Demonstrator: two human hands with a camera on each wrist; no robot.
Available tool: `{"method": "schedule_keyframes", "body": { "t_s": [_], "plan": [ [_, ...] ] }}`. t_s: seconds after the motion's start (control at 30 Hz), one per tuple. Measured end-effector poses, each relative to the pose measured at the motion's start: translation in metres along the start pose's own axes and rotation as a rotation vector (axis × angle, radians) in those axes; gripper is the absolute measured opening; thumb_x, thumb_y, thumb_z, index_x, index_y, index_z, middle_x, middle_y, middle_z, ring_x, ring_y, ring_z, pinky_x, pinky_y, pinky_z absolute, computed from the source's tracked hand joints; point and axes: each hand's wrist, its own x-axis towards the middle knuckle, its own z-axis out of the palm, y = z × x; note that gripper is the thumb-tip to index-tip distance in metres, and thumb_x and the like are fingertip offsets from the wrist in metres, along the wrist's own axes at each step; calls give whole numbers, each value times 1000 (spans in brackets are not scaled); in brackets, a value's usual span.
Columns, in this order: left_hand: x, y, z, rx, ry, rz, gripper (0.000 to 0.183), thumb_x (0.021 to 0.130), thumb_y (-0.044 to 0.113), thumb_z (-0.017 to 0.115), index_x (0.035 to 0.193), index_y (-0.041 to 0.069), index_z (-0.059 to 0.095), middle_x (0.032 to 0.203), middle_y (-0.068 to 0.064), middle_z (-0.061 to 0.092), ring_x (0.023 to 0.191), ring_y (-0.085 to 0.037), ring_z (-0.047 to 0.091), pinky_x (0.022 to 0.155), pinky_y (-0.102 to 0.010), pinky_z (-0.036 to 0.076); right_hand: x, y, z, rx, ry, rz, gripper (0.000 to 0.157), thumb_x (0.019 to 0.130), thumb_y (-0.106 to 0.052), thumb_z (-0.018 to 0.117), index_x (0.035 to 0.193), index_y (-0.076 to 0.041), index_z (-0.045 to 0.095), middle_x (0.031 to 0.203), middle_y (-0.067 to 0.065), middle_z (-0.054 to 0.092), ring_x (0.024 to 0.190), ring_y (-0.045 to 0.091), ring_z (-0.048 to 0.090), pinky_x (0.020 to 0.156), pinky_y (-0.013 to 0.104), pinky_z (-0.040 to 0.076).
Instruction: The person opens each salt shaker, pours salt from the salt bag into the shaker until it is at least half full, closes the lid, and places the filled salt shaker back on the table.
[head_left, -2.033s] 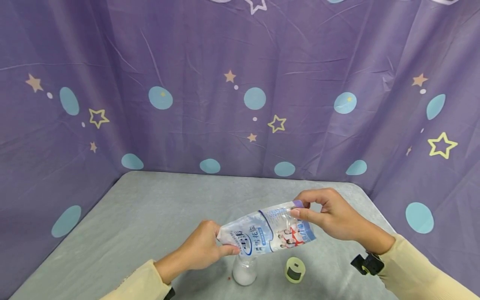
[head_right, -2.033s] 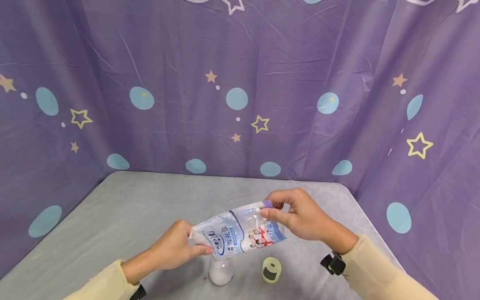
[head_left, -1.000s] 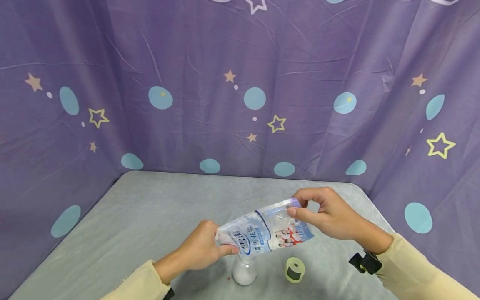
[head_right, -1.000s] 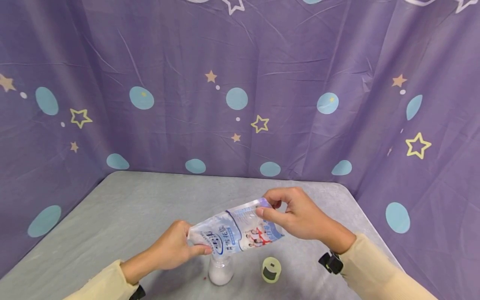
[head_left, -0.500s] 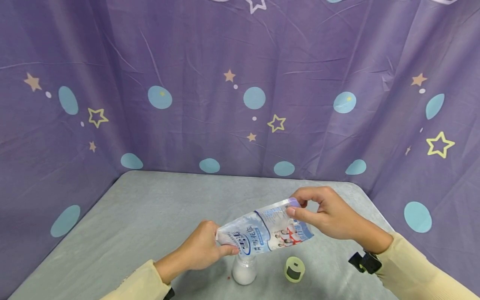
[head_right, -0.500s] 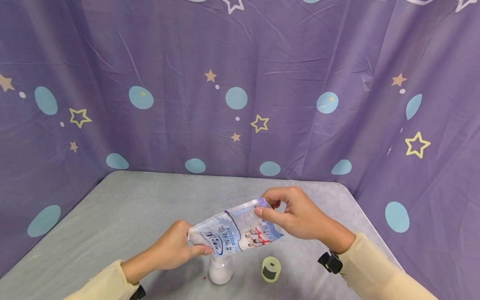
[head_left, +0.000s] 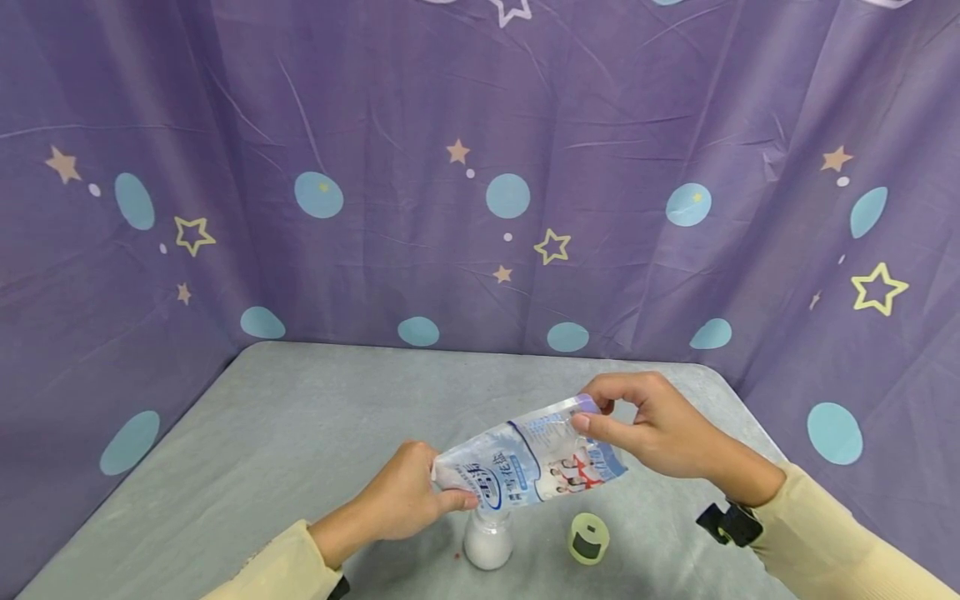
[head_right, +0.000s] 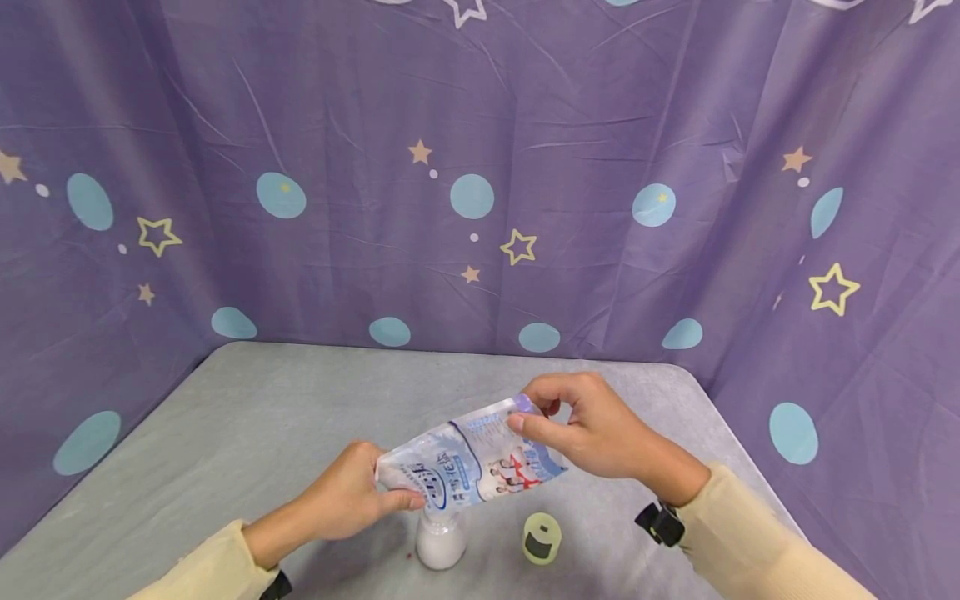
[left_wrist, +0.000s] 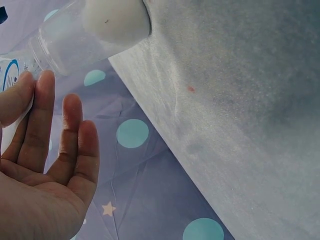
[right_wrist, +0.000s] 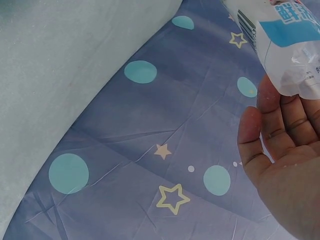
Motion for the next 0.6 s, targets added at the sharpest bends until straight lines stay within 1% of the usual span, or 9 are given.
{"method": "schedule_keyframes", "body": {
  "t_s": [0.33,0.6],
  "plan": [
    [-1,0,0,-19,0,-14,14,79,25,90,81,16,80,67,15,70,51,-1,42,43,-23,34,2,-1,-1,-14,2,-4,23,95,-7,73,89,-30,71,82,-14,66,76,10,61,67,28,50],
    [-1,-1,0,-14,2,1,14,79,25,90,81,15,80,68,15,71,53,-1,45,44,-23,36,3,-1,0,-16,7,-5,23,94,-8,74,90,-30,72,81,-14,65,76,10,60,67,28,50]
  ]
}}
